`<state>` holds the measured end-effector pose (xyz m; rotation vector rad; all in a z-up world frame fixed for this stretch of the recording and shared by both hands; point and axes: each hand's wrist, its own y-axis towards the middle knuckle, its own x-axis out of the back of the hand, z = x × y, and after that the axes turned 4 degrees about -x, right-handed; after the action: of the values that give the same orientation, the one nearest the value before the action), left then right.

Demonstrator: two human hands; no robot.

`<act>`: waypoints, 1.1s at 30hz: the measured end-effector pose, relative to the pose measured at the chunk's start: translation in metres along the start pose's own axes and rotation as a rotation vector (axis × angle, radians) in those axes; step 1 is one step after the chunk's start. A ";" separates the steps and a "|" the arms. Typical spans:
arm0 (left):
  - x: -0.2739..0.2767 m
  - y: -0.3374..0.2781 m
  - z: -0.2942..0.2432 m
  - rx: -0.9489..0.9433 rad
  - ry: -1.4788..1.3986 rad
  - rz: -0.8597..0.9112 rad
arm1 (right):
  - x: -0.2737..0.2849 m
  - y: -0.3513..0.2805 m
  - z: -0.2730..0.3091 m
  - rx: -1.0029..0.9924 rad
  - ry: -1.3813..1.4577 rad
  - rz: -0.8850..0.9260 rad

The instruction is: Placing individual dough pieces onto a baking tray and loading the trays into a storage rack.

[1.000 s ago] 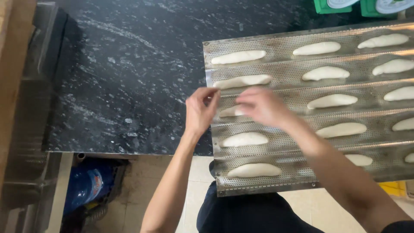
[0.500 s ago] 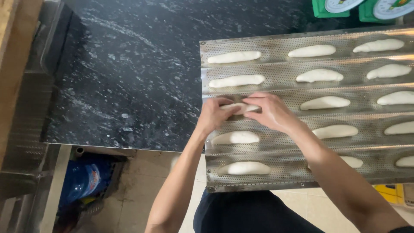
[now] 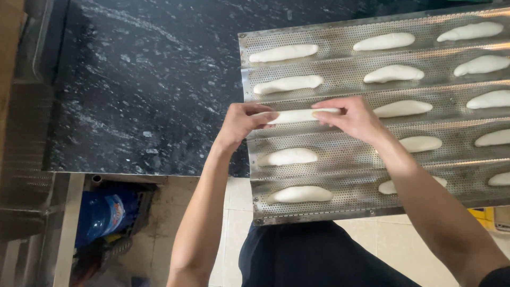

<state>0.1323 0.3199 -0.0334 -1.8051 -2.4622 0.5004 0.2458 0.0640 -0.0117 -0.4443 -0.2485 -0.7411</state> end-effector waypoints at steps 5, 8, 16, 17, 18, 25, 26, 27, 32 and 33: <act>0.009 0.008 0.014 0.010 0.316 0.027 | -0.001 -0.019 0.031 0.041 -0.313 -0.041; 0.008 -0.003 0.004 -0.018 0.580 -0.031 | -0.004 -0.003 -0.002 0.099 -0.473 -0.114; 0.003 0.006 0.047 -0.150 0.892 -0.225 | -0.002 -0.001 -0.009 0.082 -0.579 -0.166; 0.003 0.007 0.055 -0.147 0.833 -0.222 | -0.002 -0.001 -0.010 0.074 -0.577 -0.166; 0.004 0.001 0.050 -0.142 0.832 -0.225 | -0.004 -0.003 -0.010 0.074 -0.577 -0.160; 0.002 -0.051 0.011 -0.436 0.720 -0.175 | -0.069 -0.027 0.032 0.273 -0.519 0.065; -0.001 -0.062 0.007 -0.445 0.662 -0.141 | -0.085 -0.026 0.030 0.284 -0.535 0.160; 0.000 -0.067 0.011 -0.447 0.663 -0.142 | -0.095 -0.023 0.024 0.285 -0.535 0.159; -0.006 -0.085 0.027 -0.214 0.723 -0.085 | -0.120 -0.004 -0.002 0.384 -0.766 0.256; -0.014 -0.088 0.017 -0.215 0.722 -0.085 | -0.111 -0.013 0.017 0.385 -0.768 0.256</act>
<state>0.0520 0.2800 -0.0220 -1.5487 -2.1043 -0.3814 0.1566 0.1294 -0.0340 -0.3663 -1.0164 -0.2305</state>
